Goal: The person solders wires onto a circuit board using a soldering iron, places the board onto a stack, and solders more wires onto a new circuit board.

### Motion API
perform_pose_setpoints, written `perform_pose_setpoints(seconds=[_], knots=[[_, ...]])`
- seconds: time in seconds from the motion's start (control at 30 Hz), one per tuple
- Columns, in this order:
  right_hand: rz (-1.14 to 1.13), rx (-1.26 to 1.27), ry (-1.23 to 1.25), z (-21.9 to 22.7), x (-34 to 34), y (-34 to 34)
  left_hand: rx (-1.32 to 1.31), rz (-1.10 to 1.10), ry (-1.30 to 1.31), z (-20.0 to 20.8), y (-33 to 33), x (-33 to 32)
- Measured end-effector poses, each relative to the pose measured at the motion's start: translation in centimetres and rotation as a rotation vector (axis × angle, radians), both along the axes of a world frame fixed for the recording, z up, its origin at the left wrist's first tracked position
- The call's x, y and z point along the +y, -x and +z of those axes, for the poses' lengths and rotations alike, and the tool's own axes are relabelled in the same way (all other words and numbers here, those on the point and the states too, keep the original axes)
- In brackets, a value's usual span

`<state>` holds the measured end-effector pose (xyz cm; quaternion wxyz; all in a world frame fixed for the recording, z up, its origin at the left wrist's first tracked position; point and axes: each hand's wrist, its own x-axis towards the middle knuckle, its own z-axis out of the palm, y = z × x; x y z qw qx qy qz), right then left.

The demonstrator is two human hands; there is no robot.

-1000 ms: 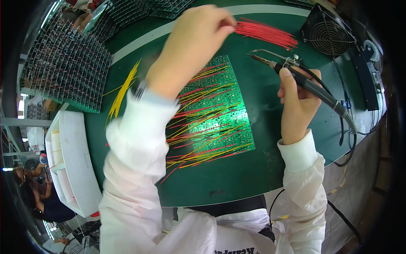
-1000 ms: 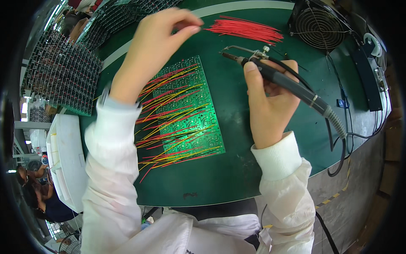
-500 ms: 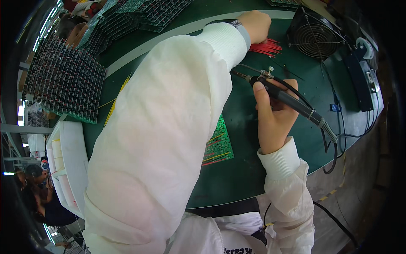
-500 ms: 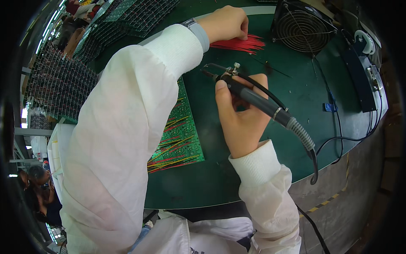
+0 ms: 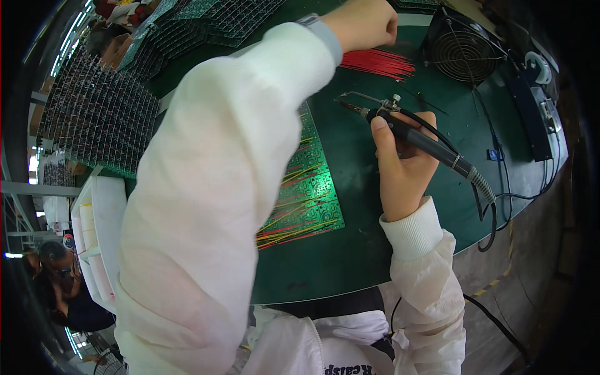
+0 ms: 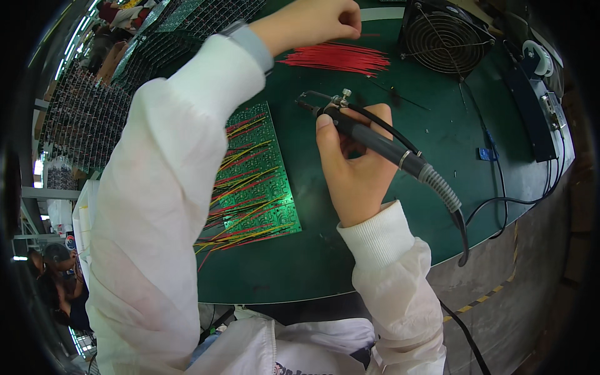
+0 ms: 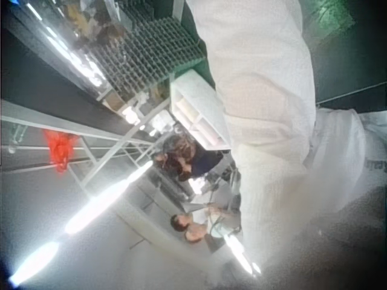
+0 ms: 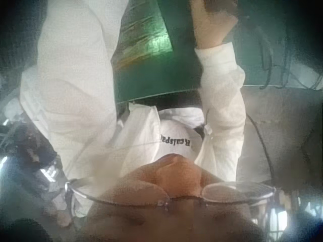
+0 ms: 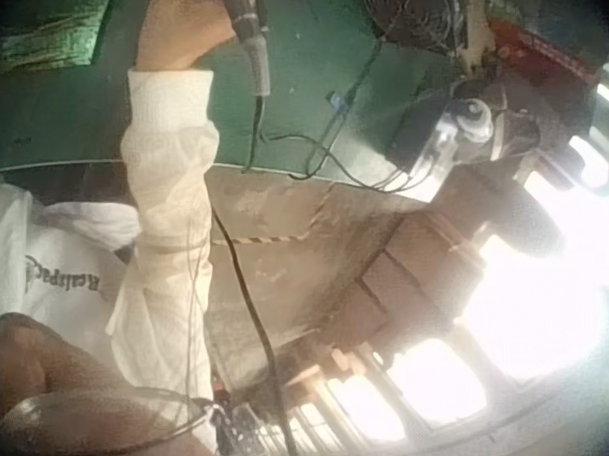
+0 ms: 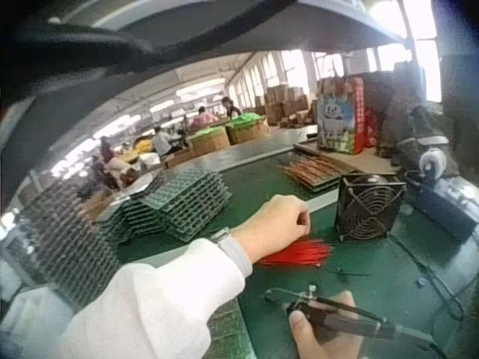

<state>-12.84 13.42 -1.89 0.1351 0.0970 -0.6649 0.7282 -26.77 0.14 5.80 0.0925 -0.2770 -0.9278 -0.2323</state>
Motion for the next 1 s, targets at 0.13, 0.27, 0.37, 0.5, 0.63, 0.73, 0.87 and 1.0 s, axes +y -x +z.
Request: perform_pose_setpoints(seconds=[0.13, 0.27, 0.37, 0.5, 0.63, 0.73, 0.87, 1.0], knots=[[-0.012, -0.03, -0.007, 0.0, 0.7, 0.0, 0.157, 0.097, -0.022, 1.6, -5.1, -2.1], [0.003, -0.011, -0.003, 0.0, 0.7, -0.1, 0.345, 0.189, 0.032, -0.8, -11.4, -4.9], [0.015, 0.0, 0.003, 0.2, 1.2, -0.5, 0.268, 0.32, 0.005, -3.1, -15.9, -4.9], [0.031, -0.038, -0.009, 0.5, 1.4, -2.2, 0.295, 0.391, -0.058, -5.4, -19.0, -5.2], [0.026, -0.059, -0.058, 0.7, 1.6, -3.2, 0.35, 0.383, -0.055, -6.8, -19.5, -5.1], [0.03, -0.044, -0.077, 0.4, 1.5, -3.4, 0.365, 0.386, -0.046, -7.8, -19.5, -5.1], [0.037, -0.025, -0.054, 0.2, 1.6, -3.2, 0.394, 0.401, -0.1, -8.3, -19.5, -4.9], [0.029, -0.013, -0.063, 0.2, 1.4, -3.3, 0.416, 0.419, -0.162, -8.6, -19.5, -4.7]])
